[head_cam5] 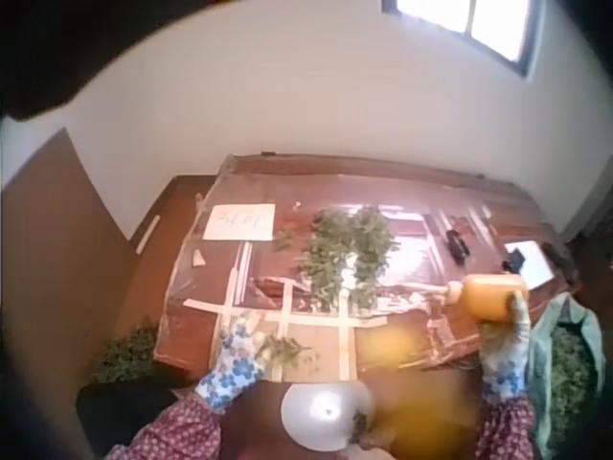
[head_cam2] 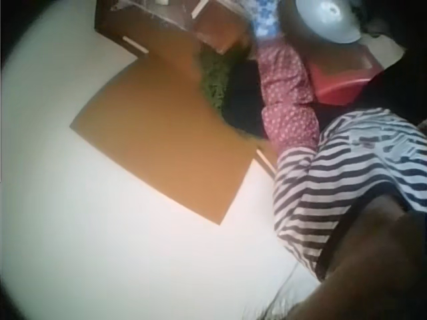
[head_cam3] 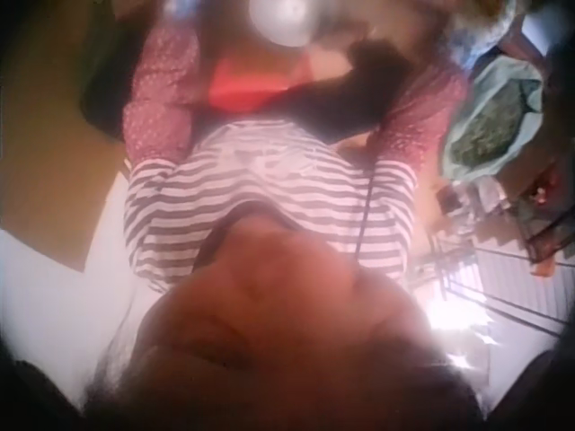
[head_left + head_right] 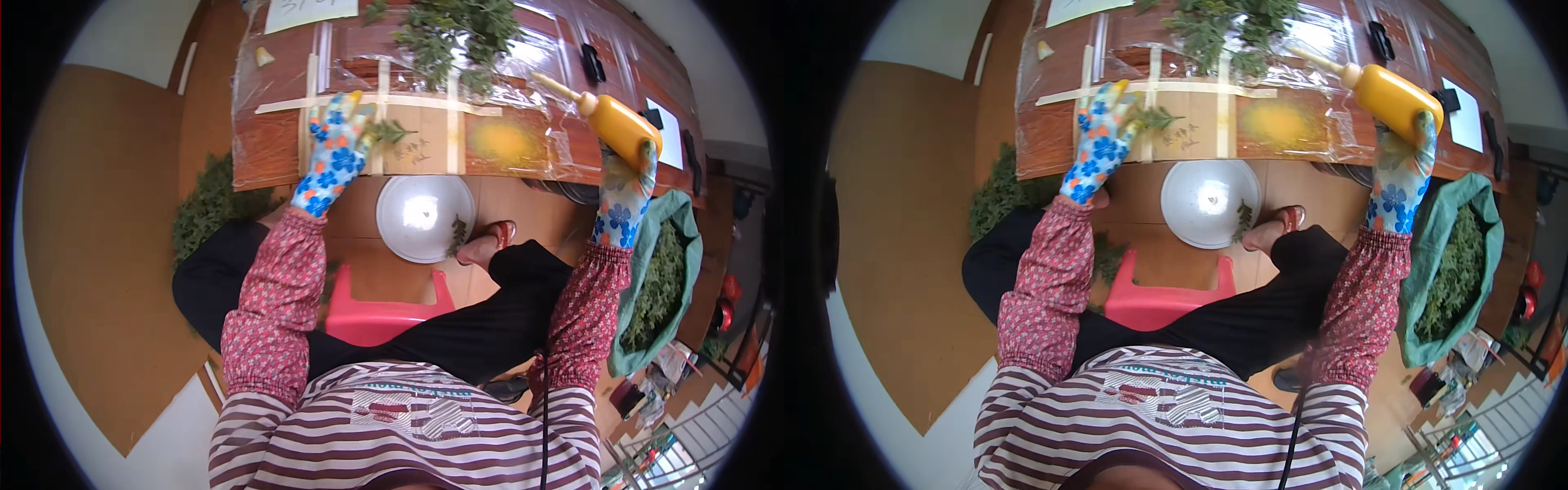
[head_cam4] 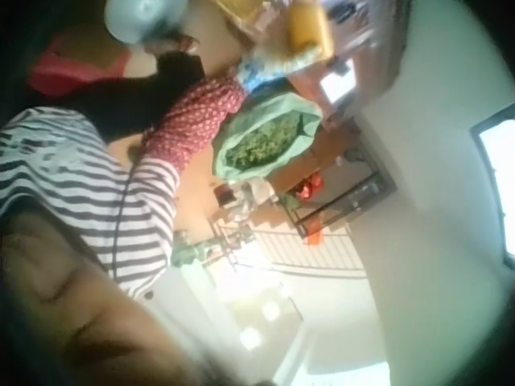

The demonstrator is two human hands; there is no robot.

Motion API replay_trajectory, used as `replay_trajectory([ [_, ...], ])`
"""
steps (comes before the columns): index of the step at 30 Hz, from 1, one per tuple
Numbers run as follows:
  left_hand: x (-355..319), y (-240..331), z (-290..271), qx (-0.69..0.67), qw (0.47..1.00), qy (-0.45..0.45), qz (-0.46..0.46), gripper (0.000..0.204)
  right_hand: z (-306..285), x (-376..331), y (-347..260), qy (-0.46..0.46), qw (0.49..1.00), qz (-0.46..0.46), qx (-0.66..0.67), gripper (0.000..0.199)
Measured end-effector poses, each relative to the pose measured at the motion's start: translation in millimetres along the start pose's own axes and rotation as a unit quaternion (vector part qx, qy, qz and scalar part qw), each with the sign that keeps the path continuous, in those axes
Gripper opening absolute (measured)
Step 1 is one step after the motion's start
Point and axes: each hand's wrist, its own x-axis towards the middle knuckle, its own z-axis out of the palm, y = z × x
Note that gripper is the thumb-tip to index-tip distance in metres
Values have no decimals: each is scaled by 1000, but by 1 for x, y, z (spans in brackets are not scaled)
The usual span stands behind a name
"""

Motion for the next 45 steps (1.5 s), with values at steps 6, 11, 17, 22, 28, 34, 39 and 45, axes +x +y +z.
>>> replay_trajectory([
  [6,-35,28,-16,-111,991,73,-35,38,-20,12,-16,33,992,-10,122,41],
  [11,-77,12,-26,-111,989,54,-76,31,-23,11,2,6,988,63,142,38],
  [17,-65,50,-17,-109,990,69,-61,31,-10,8,1,-13,995,54,86,39],
  [22,-61,76,-2,-92,994,38,-45,36,-7,14,-12,18,987,1,161,43],
  [28,-65,90,16,-104,994,20,-20,35,0,8,5,-15,976,122,178,41],
  [34,-51,61,16,-70,993,52,-80,47,18,-13,34,-74,986,122,82,39],
  [39,-31,68,22,49,995,-62,-52,69,50,-39,38,-71,991,55,-100,45],
  [45,-32,59,30,19,990,-127,-60,70,75,-62,50,-128,971,-16,-200,54],
])
